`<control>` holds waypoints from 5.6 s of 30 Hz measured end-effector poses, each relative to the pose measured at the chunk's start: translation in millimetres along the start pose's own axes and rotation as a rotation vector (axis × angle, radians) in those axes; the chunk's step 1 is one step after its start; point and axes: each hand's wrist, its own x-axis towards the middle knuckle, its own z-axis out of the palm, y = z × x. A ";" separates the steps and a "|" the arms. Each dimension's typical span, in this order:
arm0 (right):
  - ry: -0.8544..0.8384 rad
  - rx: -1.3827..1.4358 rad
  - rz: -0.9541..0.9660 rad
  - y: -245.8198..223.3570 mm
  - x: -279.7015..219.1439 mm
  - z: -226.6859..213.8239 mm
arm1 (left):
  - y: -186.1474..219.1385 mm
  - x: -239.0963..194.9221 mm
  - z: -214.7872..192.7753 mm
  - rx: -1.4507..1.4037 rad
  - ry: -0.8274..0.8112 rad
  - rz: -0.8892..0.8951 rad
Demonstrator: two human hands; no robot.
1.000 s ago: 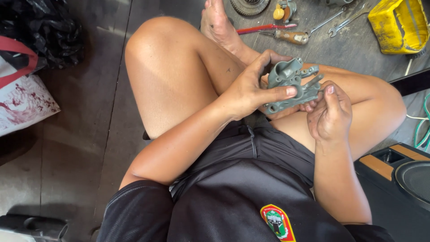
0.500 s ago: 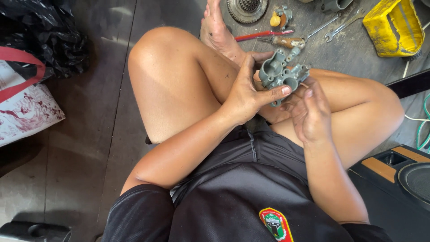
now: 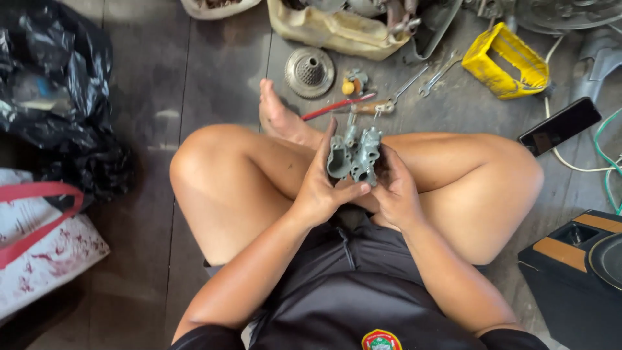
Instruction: The person is cleaning the fittings and internal components of a motorcycle carburetor using a screwdriver and a thin cleaning tool while sitting on the floor.
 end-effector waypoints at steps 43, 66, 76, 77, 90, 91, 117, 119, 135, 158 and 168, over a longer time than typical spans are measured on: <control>0.092 0.025 0.016 16.2 20.4 8.3 | -38.8 15.3 -9.5 -0.110 0.295 -0.037; 0.040 -0.017 0.112 8.0 13.7 3.4 | -16.7 18.4 -7.6 -0.137 0.242 0.069; -0.022 -0.143 0.142 -1.6 14.6 5.2 | -22.9 16.4 -7.1 -0.032 0.248 0.117; -0.019 -0.135 0.141 1.5 14.2 4.8 | -22.3 16.3 -7.6 -0.024 0.245 0.114; 0.033 -0.060 0.041 18.5 20.2 -35.8 | -12.4 13.1 -13.0 0.199 0.117 -0.042; 0.006 -0.036 0.011 21.4 19.9 -34.3 | -12.6 14.1 -11.9 0.236 0.082 -0.058; 0.106 0.349 0.108 5.6 14.8 -9.0 | -2.5 21.6 -14.0 0.302 -0.116 0.031; 0.126 0.413 0.131 -3.8 15.5 -5.3 | 2.6 21.4 -9.3 0.289 -0.096 0.060; 0.130 0.037 -0.058 -69.5 47.2 -59.4 | 81.5 49.3 4.6 1.019 0.083 0.140; -0.162 -1.594 0.209 94.1 218.3 -163.9 | 27.6 130.8 -37.8 1.081 0.147 0.138; -0.101 -1.759 0.060 88.9 210.0 -140.8 | 33.0 138.3 -66.2 -0.289 0.358 -0.070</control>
